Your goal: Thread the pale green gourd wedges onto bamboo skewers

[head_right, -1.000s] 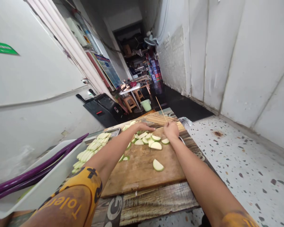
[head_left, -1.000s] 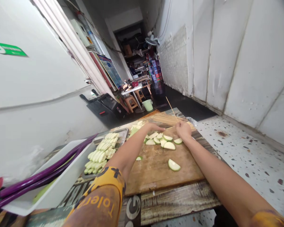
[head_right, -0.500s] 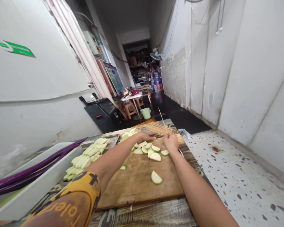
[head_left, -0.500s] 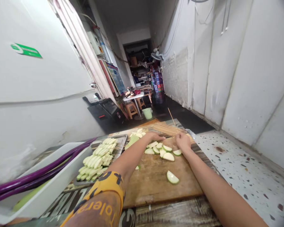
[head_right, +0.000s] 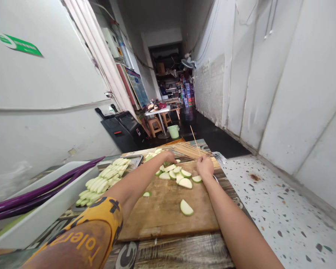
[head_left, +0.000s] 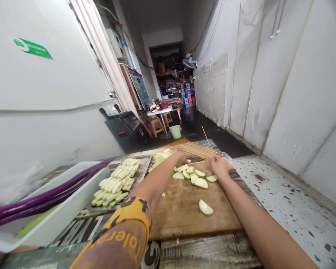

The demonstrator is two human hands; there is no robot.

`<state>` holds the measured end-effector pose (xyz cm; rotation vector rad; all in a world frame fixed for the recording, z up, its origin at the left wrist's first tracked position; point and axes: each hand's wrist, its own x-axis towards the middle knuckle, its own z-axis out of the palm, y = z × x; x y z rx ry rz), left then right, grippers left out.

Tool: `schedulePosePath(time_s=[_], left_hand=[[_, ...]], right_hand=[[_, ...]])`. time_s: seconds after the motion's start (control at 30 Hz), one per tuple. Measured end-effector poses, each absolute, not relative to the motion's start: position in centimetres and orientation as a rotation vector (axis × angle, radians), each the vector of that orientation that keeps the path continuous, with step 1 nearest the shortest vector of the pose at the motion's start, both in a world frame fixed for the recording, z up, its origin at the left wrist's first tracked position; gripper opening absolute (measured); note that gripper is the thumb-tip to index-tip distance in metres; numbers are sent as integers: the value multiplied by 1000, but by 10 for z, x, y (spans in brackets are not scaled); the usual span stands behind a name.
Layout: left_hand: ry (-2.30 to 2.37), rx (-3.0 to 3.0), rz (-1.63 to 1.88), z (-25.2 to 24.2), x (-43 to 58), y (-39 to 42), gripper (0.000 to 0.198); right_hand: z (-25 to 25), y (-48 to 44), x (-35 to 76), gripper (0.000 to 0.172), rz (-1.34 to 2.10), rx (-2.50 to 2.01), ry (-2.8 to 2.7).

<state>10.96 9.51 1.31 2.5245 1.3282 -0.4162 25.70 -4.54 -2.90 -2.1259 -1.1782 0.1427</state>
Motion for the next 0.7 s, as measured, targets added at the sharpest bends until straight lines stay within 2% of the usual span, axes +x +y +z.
schedulePosePath(time_s=[0.13, 0.4, 0.57, 0.7], left_hand=[[1423, 2492, -460, 19, 101, 88, 18], [1433, 2442, -293, 28, 83, 82, 12], [1351, 2367, -164, 44, 59, 82, 17], [1044, 2116, -302, 61, 41, 71, 26]], right_hand=[[-28, -46, 257, 30, 144, -2125, -1178], [-25, -48, 256, 30, 132, -2140, -1195], [-24, -47, 256, 28, 136, -2135, -1209], [-23, -47, 255, 27, 142, -2129, -1202]])
